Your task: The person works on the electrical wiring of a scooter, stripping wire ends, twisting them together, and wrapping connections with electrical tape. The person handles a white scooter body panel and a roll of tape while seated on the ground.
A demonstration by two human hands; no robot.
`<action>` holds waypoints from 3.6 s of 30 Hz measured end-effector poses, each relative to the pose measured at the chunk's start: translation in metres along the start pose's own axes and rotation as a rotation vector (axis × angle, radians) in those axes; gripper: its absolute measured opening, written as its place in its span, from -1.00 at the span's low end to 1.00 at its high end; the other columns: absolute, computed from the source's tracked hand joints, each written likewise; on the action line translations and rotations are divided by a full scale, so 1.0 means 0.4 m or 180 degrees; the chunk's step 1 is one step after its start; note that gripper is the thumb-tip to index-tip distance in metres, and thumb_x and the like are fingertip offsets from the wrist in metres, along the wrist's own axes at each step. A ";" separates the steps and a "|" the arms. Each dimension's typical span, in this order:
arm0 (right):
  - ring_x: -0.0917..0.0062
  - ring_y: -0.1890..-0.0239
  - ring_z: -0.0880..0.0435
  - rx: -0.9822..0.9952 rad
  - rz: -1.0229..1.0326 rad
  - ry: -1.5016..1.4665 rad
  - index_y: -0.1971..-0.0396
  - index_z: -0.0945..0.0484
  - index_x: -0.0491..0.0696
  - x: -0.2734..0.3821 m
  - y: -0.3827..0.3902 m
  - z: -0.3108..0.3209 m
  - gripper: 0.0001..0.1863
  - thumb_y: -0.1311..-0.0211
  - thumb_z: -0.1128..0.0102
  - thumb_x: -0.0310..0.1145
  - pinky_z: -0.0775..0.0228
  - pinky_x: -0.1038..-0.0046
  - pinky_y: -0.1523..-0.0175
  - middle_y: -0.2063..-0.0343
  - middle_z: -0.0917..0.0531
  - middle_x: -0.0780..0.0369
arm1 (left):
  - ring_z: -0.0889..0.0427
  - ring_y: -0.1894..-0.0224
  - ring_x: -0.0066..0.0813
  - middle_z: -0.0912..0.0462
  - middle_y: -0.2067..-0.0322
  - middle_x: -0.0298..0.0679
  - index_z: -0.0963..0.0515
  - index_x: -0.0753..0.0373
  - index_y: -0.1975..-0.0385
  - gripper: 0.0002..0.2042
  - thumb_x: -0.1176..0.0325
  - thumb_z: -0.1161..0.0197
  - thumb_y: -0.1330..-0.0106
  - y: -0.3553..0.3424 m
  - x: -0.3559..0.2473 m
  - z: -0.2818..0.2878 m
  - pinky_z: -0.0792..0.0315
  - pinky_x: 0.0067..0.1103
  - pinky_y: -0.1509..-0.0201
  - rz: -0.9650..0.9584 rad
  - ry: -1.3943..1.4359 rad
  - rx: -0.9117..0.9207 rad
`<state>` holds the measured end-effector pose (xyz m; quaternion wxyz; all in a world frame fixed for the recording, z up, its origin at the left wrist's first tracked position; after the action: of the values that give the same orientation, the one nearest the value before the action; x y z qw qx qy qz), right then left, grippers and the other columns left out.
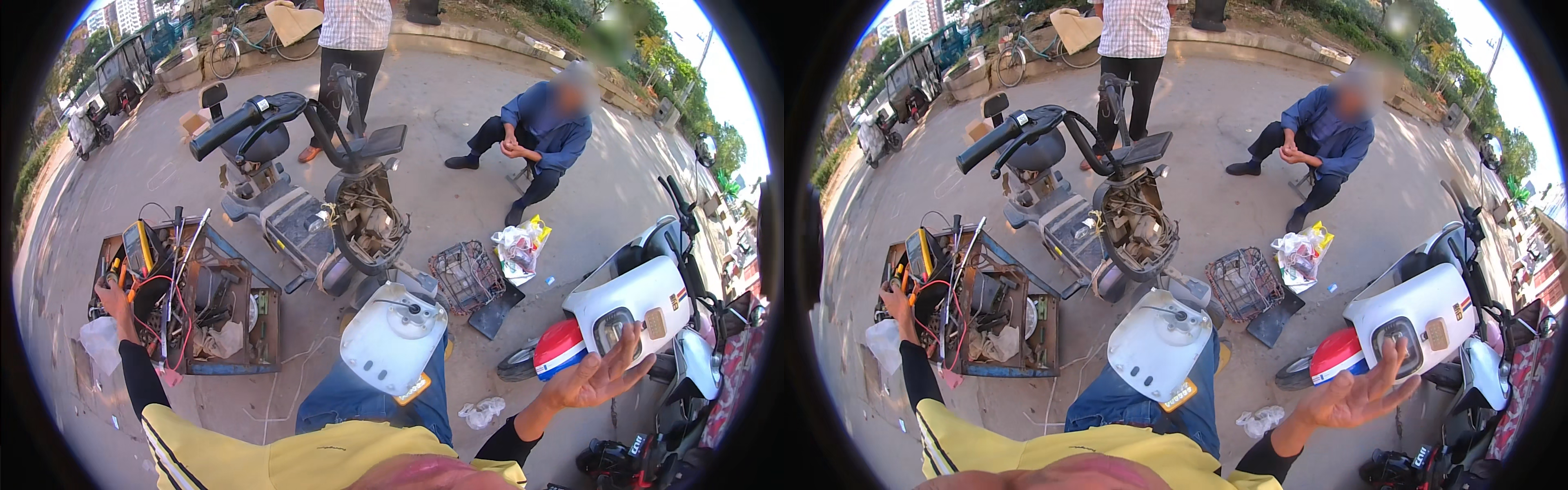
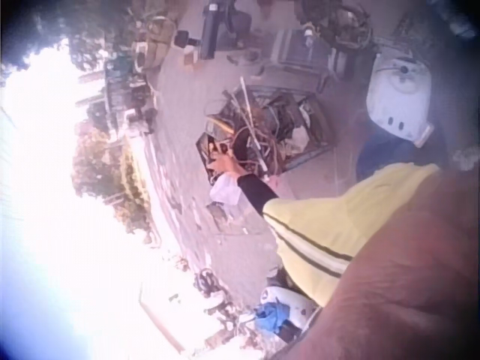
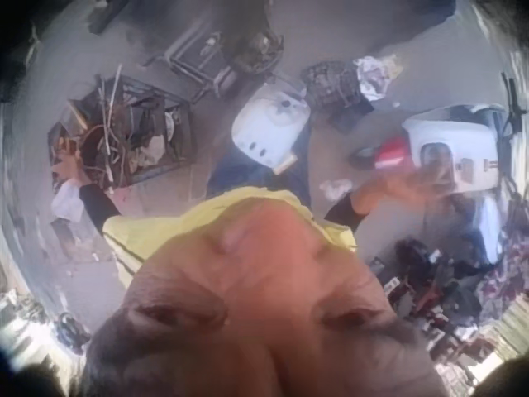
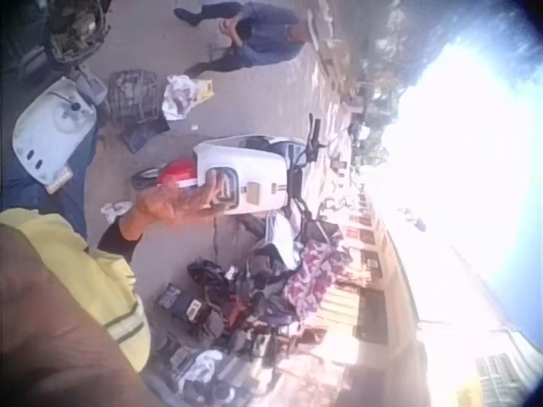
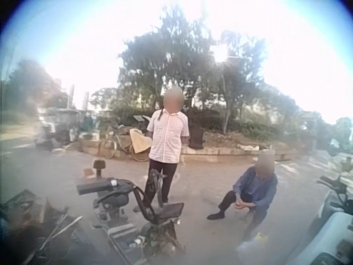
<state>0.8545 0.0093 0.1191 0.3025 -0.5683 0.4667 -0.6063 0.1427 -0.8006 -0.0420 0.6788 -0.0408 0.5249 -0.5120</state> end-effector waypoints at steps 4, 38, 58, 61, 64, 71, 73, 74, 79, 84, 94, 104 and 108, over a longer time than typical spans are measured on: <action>0.03 -0.39 -0.50 0.0590 -0.0281 -0.0156 -0.56 -0.10 -0.22 0.029 0.096 -0.074 -0.12 -0.39 -0.34 -0.24 -0.18 -0.05 -0.51 -0.18 -0.64 -0.02 | -0.64 -0.25 0.03 -0.65 -0.18 0.09 -0.45 0.38 -0.29 -0.56 0.21 -0.16 -0.58 0.022 -0.035 -0.056 -0.44 -0.29 -0.34 -0.0082 -0.0092 -0.0083; 0.22 0.14 -0.79 0.2352 -0.0697 -0.1095 0.23 -0.76 -0.21 0.175 0.414 -0.225 -0.87 -0.25 -0.35 -0.58 -0.55 0.17 -0.13 0.36 -0.81 0.18 | -0.62 -0.26 0.05 -0.63 -0.21 0.09 -0.43 0.36 -0.31 -0.52 0.15 -0.15 -0.56 0.015 -0.052 -0.028 -0.42 -0.27 -0.35 -0.0069 -0.0090 -0.0052; 0.21 0.11 -0.76 0.2249 -0.1103 -0.1438 -0.15 -0.63 -0.25 0.177 0.415 -0.226 -0.50 -0.16 -0.43 -0.64 -0.58 0.29 -0.05 0.05 -0.73 0.03 | -0.54 -0.15 -0.05 -0.60 -0.07 -0.03 -0.56 0.31 -0.24 -0.70 0.56 -0.17 -0.56 0.288 -0.788 0.182 -0.39 -0.33 -0.30 -0.2536 0.0959 -0.0421; 0.25 0.07 -0.77 0.2369 -0.1081 -0.1573 -0.26 -0.55 -0.26 0.210 0.406 -0.251 -0.43 -0.21 -0.42 -0.63 -0.59 0.33 -0.06 -0.06 -0.69 0.00 | -0.56 -0.11 -0.07 -0.70 -0.02 -0.08 -0.59 0.31 -0.12 -0.68 0.70 -0.24 -0.40 0.588 -1.081 0.232 -0.42 -0.30 -0.25 -0.3355 0.1270 0.0394; 0.27 0.06 -0.78 0.2526 -0.1272 -0.1738 -0.38 -0.47 -0.22 0.254 0.416 -0.280 -0.36 -0.28 -0.41 -0.55 -0.60 0.31 -0.08 -0.20 -0.61 -0.02 | -0.60 -0.01 -0.09 -0.74 0.06 -0.14 -0.62 0.30 -0.01 -0.63 0.76 -0.30 -0.21 0.893 -1.239 0.217 -0.50 -0.29 -0.13 -0.3377 0.2062 0.2361; 0.31 0.07 -0.77 0.2525 -0.1640 -0.1438 -0.23 -0.60 -0.18 0.176 0.456 -0.225 -0.52 -0.29 -0.39 -0.60 -0.62 0.39 -0.01 -0.13 -0.66 0.05 | -0.60 0.02 -0.11 -0.71 0.09 -0.19 -0.62 0.27 -0.08 -0.63 0.64 -0.37 -0.26 1.336 -1.345 0.169 -0.53 -0.35 -0.06 -0.3247 0.3186 0.4367; 0.35 0.08 -0.76 0.2266 -0.1903 -0.1265 -0.15 -0.63 -0.20 0.116 0.460 -0.177 -0.60 -0.31 -0.37 -0.61 -0.62 0.40 -0.01 -0.07 -0.68 0.07 | -0.59 0.05 -0.09 -0.71 0.13 -0.18 -0.63 0.28 -0.06 -0.63 0.66 -0.37 -0.24 1.391 -1.372 0.174 -0.53 -0.33 -0.04 -0.3126 0.3482 0.4517; 0.39 0.09 -0.75 0.2195 -0.2103 -0.1230 -0.06 -0.64 -0.21 0.103 0.445 -0.168 -0.70 -0.35 -0.35 -0.61 -0.61 0.43 0.01 0.00 -0.69 0.09 | -0.59 0.06 -0.08 -0.71 0.14 -0.17 -0.64 0.28 -0.06 -0.63 0.67 -0.37 -0.24 1.410 -1.386 0.176 -0.53 -0.33 -0.03 -0.3078 0.3600 0.4588; 0.56 0.21 -0.70 0.1619 -0.2978 -0.1767 -0.07 -0.58 -0.19 0.018 0.481 -0.121 -0.74 -0.48 -0.31 -0.48 -0.60 0.51 0.09 0.05 -0.67 0.21 | -0.57 -0.11 -0.06 -0.66 -0.04 -0.15 -0.59 0.26 -0.14 -0.61 0.57 -0.37 -0.31 1.473 -1.440 0.178 -0.48 -0.29 -0.21 -0.3148 0.3446 0.4857; 0.52 0.10 -0.70 0.0484 -0.3135 -0.2183 -0.14 -0.42 -0.14 -0.029 0.466 -0.116 -0.70 -0.53 -0.25 -0.47 -0.62 0.45 0.04 -0.17 -0.53 0.17 | -0.38 -0.40 0.06 -0.44 -0.34 -0.05 -0.46 0.27 -0.30 -0.55 0.33 -0.33 -0.47 1.533 -1.448 0.196 -0.33 -0.24 -0.45 -0.2656 0.3472 0.4508; 0.51 0.01 -0.70 -0.0240 -0.2578 -0.1920 -0.10 -0.46 -0.11 -0.078 0.335 -0.177 -0.72 -0.53 -0.29 -0.41 -0.55 0.48 -0.03 -0.19 -0.54 0.19 | -0.23 -0.50 0.15 -0.28 -0.47 0.11 -0.22 0.42 -0.51 -0.33 0.15 -0.20 -0.55 1.674 -1.397 0.273 -0.10 -0.12 -0.58 -0.2416 0.3930 0.5300; 0.53 -0.03 -0.67 0.0225 -0.2574 -0.2260 -0.03 -0.47 -0.13 -0.046 0.334 -0.246 -0.72 -0.43 -0.31 -0.61 -0.62 0.41 -0.17 -0.16 -0.47 0.22 | -0.58 -0.17 -0.27 -0.51 -0.25 -0.05 -0.68 0.31 0.02 -0.72 0.61 -0.40 -0.27 1.460 -1.453 0.187 -0.55 -0.45 -0.09 -0.2033 0.4019 0.4493; 0.54 -0.04 -0.66 0.0478 -0.2405 -0.2068 -0.01 -0.50 -0.15 -0.015 0.340 -0.249 -0.70 -0.36 -0.34 -0.68 -0.63 0.44 -0.12 -0.13 -0.48 0.21 | -0.61 0.02 -0.48 -0.56 -0.18 -0.11 -0.66 0.31 -0.01 -0.73 0.59 -0.42 -0.32 1.426 -1.500 0.137 -0.55 -0.55 0.01 -0.1765 0.3943 0.4477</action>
<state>0.7363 -0.0151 0.0011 0.2316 -0.8336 0.0652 -0.4972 0.6011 -0.1148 0.0466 0.0078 0.5276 0.3352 -0.7806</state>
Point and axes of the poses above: each hand's wrist, its own y-axis away from the middle knuckle, its own z-axis out of the back of the hand, x = y × z, the point moved 7 cm from there along -y, towards the middle knuckle
